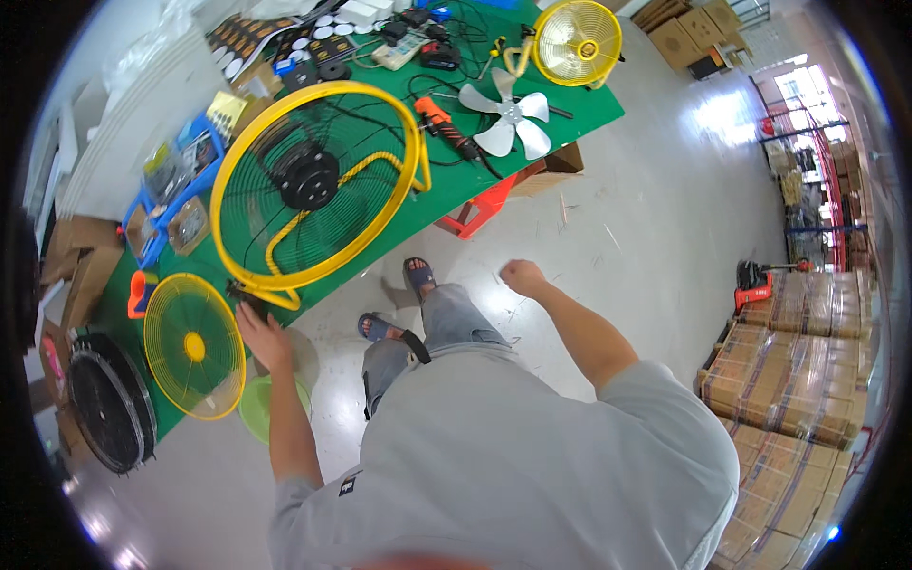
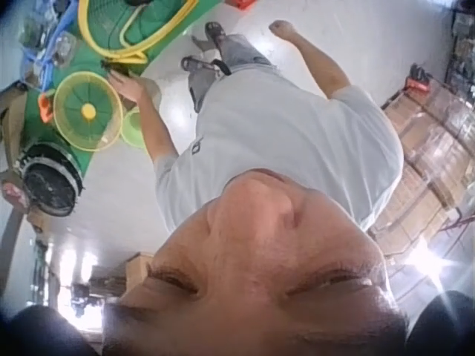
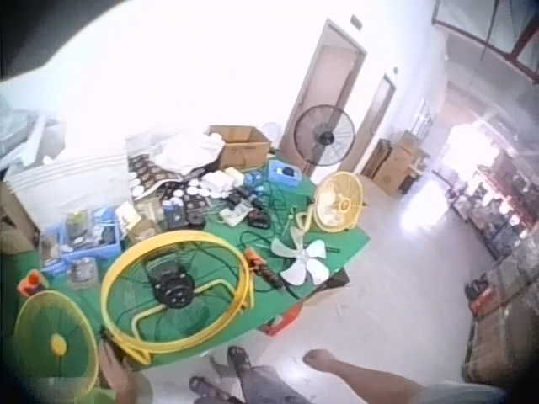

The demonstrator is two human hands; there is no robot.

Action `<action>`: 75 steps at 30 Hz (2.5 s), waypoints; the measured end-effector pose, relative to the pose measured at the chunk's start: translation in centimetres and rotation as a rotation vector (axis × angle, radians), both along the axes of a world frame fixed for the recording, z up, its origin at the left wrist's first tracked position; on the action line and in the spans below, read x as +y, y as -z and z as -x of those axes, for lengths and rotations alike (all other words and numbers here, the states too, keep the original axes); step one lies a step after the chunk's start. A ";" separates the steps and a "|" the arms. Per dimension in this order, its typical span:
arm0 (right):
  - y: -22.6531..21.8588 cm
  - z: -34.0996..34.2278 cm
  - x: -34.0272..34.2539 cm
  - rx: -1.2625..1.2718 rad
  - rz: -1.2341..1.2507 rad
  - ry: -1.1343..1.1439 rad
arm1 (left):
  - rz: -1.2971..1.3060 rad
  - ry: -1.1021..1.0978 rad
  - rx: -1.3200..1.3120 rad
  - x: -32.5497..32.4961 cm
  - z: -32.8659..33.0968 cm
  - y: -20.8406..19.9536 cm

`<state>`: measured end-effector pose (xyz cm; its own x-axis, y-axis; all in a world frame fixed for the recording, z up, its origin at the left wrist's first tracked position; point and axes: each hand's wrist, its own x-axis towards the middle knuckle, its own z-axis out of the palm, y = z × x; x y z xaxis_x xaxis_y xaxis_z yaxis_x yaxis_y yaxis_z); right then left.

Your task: Assembling a portable industrial fan by installing the blade and safety cage.

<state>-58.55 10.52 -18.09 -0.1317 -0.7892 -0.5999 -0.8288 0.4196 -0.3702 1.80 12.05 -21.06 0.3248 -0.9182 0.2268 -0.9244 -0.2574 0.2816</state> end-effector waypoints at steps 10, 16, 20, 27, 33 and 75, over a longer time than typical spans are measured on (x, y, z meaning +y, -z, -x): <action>0.6 7.1 -24.9 0.237 0.621 0.259 | -0.902 -0.409 1.169 26.9 2.7 10.8; 0.9 10.1 -35.3 0.340 0.374 0.332 | -0.737 0.093 0.660 32.1 8.2 5.7; 2.9 10.3 -38.9 0.386 0.103 0.234 | -0.648 -0.677 1.223 23.3 11.1 -1.9; 10.9 17.9 -39.5 -0.504 0.254 0.263 | -0.345 -0.538 0.928 13.7 15.0 -3.8; 11.2 26.2 -44.6 -0.402 0.134 0.349 | -0.115 -0.335 0.950 2.8 20.8 -10.1; -9.0 -27.9 -11.8 -1.428 -0.037 0.608 | 0.112 -0.185 1.517 -5.9 16.8 -18.8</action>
